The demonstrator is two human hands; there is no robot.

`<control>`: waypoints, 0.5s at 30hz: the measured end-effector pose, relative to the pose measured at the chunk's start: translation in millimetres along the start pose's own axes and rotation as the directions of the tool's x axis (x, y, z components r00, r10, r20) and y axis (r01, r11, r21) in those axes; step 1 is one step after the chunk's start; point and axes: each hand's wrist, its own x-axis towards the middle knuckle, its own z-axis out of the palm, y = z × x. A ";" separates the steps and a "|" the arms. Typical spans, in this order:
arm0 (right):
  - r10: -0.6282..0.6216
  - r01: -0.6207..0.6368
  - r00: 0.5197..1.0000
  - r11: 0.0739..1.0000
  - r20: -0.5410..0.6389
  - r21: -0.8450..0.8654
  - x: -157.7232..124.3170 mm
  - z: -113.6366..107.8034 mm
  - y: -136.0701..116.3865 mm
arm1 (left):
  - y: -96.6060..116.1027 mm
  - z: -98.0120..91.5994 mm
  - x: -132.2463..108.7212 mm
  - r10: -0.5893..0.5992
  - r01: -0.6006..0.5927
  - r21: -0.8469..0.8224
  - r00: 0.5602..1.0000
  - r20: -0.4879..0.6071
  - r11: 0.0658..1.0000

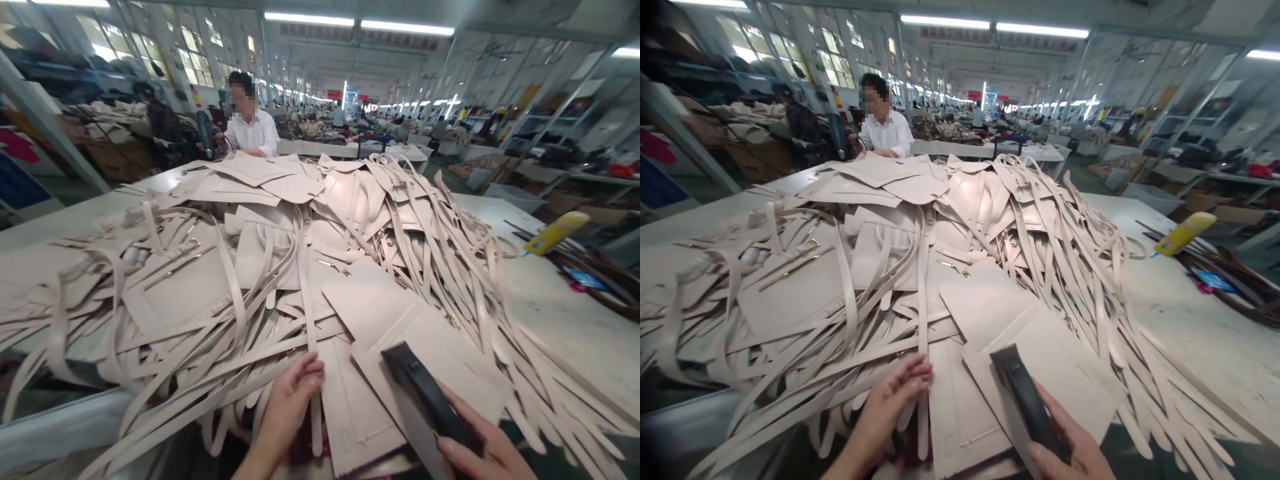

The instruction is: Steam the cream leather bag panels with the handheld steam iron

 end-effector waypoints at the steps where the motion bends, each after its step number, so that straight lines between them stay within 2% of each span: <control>1: -0.005 0.004 0.999 1.000 0.041 0.020 -0.1 2.7 -2.7 | -10.6 24.5 6.0 -0.041 0.048 -0.104 0.997 0.062 0.993; 3: -0.026 0.019 0.993 0.998 0.115 0.055 2.7 8.3 -5.4 | -28.2 60.3 19.1 -0.060 0.095 -0.272 0.989 0.135 0.958; 5: -0.051 0.037 0.984 0.996 0.170 0.087 9.5 14.8 -6.7 | -38.3 78.8 30.1 -0.042 0.097 -0.377 0.988 0.152 0.921; 10: 0.002 -0.071 0.943 0.978 0.332 0.195 31.6 37.4 -16.2 | -41.7 85.6 39.7 -0.062 0.069 -0.452 0.998 0.032 0.889; 12: 0.018 -0.094 0.949 0.969 0.316 0.228 36.6 44.2 -22.1 | -42.1 86.5 39.9 -0.061 0.052 -0.461 0.998 -0.003 0.886; 15: 0.027 -0.086 0.978 0.956 0.208 0.280 37.0 43.0 -26.3 | -43.9 90.1 40.4 -0.039 0.018 -0.447 0.999 -0.038 0.895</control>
